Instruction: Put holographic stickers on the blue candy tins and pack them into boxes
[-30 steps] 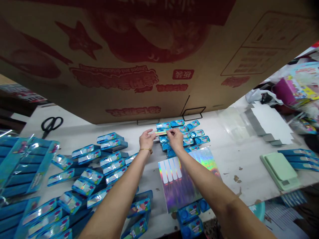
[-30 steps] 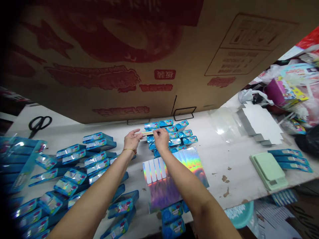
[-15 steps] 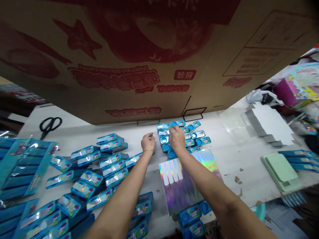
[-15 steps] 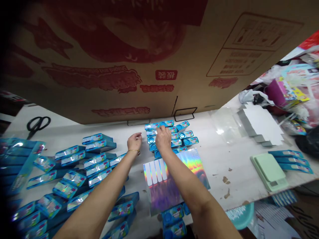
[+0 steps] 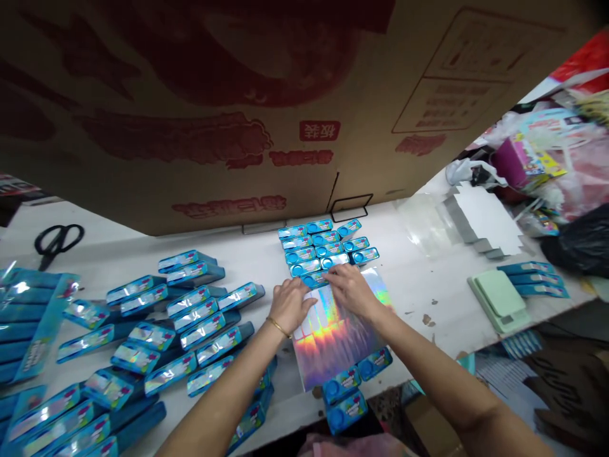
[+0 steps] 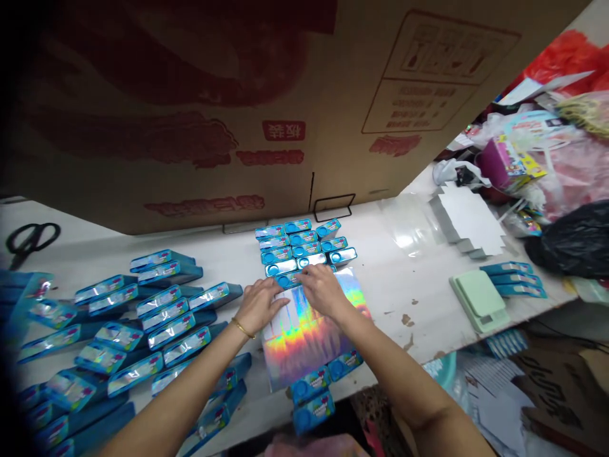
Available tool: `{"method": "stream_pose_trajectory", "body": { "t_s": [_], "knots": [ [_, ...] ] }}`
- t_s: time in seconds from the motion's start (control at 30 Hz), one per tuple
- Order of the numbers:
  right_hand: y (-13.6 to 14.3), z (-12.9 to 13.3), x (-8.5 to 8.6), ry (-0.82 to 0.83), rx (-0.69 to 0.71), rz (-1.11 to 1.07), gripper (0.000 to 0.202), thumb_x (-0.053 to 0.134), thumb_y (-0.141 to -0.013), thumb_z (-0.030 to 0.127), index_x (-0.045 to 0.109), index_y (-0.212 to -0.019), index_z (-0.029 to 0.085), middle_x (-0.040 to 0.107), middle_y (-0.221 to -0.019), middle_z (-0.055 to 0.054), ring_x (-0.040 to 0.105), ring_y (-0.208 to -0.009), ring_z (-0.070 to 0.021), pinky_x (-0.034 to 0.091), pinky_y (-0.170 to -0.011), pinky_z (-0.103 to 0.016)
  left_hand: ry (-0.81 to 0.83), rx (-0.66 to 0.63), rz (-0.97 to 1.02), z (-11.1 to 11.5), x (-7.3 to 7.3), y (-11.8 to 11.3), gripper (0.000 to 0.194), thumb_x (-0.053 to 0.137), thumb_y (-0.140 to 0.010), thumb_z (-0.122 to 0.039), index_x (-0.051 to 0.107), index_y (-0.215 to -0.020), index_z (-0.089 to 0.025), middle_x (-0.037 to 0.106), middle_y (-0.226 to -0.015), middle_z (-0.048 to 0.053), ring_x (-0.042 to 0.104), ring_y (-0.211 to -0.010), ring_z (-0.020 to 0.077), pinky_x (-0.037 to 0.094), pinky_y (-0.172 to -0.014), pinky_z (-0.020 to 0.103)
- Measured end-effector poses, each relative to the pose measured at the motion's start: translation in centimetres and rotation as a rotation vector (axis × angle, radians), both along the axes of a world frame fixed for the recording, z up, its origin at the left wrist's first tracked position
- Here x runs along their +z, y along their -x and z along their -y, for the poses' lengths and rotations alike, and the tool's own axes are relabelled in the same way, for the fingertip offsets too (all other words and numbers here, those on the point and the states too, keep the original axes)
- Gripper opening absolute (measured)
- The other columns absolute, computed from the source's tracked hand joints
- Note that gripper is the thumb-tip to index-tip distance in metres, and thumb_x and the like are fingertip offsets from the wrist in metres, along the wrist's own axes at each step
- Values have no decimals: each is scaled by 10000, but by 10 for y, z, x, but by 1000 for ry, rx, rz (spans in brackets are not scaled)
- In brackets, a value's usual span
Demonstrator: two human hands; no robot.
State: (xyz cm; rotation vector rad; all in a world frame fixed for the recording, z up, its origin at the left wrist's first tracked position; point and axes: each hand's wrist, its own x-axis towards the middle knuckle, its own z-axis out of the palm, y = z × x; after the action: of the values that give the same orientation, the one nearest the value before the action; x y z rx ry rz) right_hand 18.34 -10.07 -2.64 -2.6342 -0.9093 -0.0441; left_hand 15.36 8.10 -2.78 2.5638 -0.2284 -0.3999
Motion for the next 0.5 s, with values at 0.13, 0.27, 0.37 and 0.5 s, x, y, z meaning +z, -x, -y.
{"method": "stream_pose_trajectory", "body": {
  "t_s": [0.13, 0.27, 0.37, 0.5],
  "knots": [
    [21, 2, -14, 147, 115, 103, 280, 395, -863, 217, 535, -1098, 158, 566, -1000, -93, 470, -858, -195, 376, -687, -328, -16, 54, -37, 15, -7, 4, 160, 484, -777, -298, 605, -734, -203, 566, -846, 40, 511, -871, 188, 363, -736, 295],
    [31, 14, -27, 116, 223, 235, 312, 366, -850, 117, 504, -1129, 99, 497, -1178, -114, 410, -1064, -226, 390, -802, -342, 32, 96, -25, 16, -14, 1, 175, 486, -778, -308, 602, -715, -194, 567, -810, 36, 525, -824, 169, 374, -736, 276],
    [37, 22, -25, 42, 198, 251, 280, 355, -855, 116, 555, -1050, 122, 522, -1149, -101, 412, -1084, -210, 391, -843, -336, 45, 92, -7, 15, -17, 2, 179, 490, -775, -313, 605, -707, -194, 568, -790, 36, 525, -819, 172, 377, -726, 277],
    [36, 18, -14, 5, 76, 160, 243, 402, -861, 202, 559, -1040, 156, 554, -1093, -86, 465, -994, -184, 408, -820, -322, 65, 91, 24, 15, -20, 4, 186, 496, -770, -314, 608, -693, -187, 563, -767, 37, 522, -810, 177, 377, -727, 284]
  ]
}}
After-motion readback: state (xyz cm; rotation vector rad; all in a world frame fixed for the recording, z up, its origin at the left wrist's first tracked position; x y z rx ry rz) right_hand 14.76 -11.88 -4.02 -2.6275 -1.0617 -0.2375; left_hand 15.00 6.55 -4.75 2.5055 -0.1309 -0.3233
